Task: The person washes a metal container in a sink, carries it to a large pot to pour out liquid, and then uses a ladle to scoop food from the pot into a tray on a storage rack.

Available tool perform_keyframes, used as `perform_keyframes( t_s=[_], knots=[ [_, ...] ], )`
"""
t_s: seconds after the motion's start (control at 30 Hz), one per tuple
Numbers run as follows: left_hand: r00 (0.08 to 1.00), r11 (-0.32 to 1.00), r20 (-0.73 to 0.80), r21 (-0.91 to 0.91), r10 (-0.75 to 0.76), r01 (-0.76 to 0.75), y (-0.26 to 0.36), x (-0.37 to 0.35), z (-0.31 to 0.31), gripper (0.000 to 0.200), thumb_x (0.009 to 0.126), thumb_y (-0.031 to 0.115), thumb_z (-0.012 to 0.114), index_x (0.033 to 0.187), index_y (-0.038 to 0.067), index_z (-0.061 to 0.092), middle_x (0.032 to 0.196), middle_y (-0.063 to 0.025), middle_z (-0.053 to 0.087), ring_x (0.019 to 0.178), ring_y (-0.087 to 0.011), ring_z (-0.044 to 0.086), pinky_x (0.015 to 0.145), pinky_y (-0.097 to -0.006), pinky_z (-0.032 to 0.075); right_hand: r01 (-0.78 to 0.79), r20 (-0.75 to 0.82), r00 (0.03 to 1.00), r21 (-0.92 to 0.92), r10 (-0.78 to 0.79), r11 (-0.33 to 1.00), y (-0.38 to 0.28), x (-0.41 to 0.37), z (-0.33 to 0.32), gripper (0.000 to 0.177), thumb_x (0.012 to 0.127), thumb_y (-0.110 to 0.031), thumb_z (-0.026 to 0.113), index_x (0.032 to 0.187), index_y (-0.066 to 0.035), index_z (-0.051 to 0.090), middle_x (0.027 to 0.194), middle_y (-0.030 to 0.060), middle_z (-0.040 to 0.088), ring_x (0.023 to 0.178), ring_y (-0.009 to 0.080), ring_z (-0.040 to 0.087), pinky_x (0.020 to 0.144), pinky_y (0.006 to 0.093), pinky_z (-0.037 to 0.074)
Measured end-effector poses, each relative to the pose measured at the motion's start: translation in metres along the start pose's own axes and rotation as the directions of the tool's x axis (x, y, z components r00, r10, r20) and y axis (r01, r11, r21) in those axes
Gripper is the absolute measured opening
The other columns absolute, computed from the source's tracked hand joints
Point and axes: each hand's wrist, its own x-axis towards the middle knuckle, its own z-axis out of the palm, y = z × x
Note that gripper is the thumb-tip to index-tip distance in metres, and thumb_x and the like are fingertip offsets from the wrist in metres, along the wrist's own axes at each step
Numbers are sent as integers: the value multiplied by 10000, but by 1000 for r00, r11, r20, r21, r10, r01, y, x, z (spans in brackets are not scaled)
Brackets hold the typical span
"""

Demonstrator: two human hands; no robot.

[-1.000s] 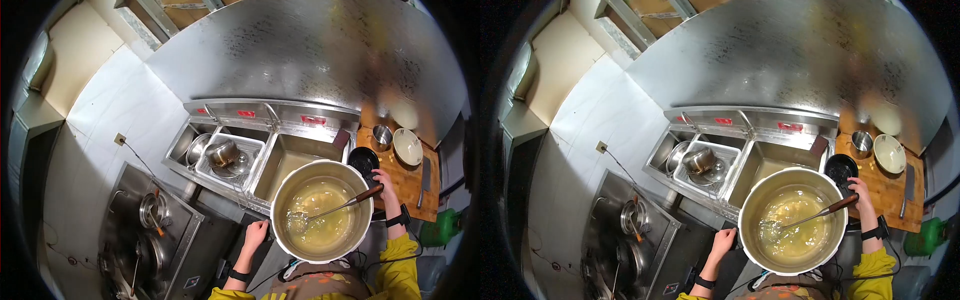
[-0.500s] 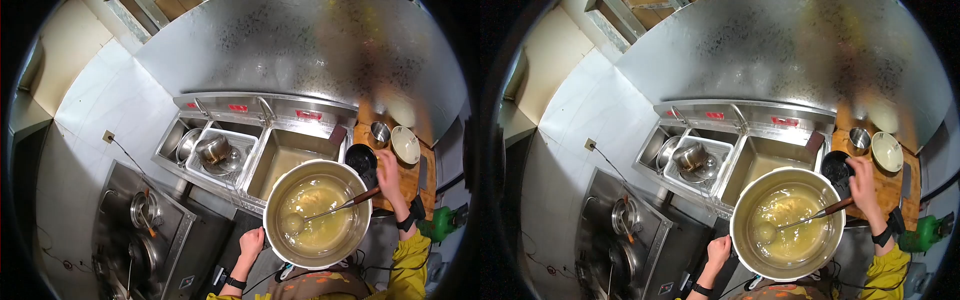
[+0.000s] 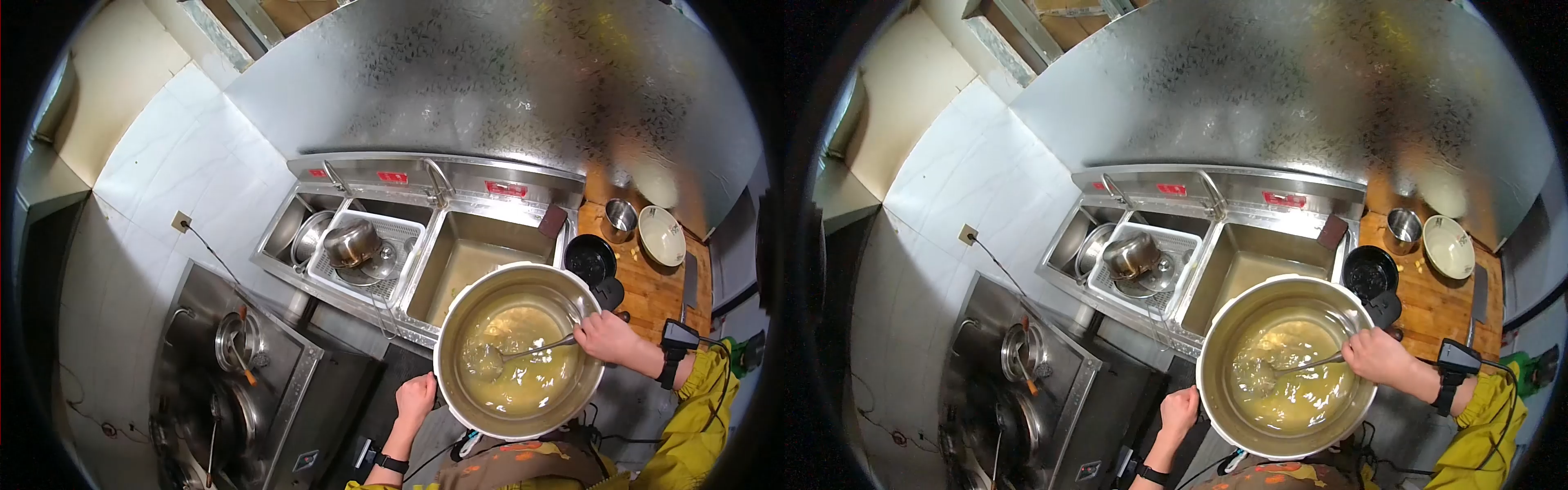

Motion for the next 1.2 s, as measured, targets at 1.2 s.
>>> perform_keyframes(
  t_s=[1.2],
  knots=[
    [996, 991, -43, 102, -80, 84, 16, 1, 7, 422, 857, 262, 434, 584, -30, 570, 560, -223, 530, 524, -378, 548, 511, -448, 426, -785, 387, 513, 573, 766, 235, 53, -236, 184, 247, 521, -249, 627, 569, -16, 563, 568, 188, 534, 574, 364, 534, 535, 423, 421]
  ],
)
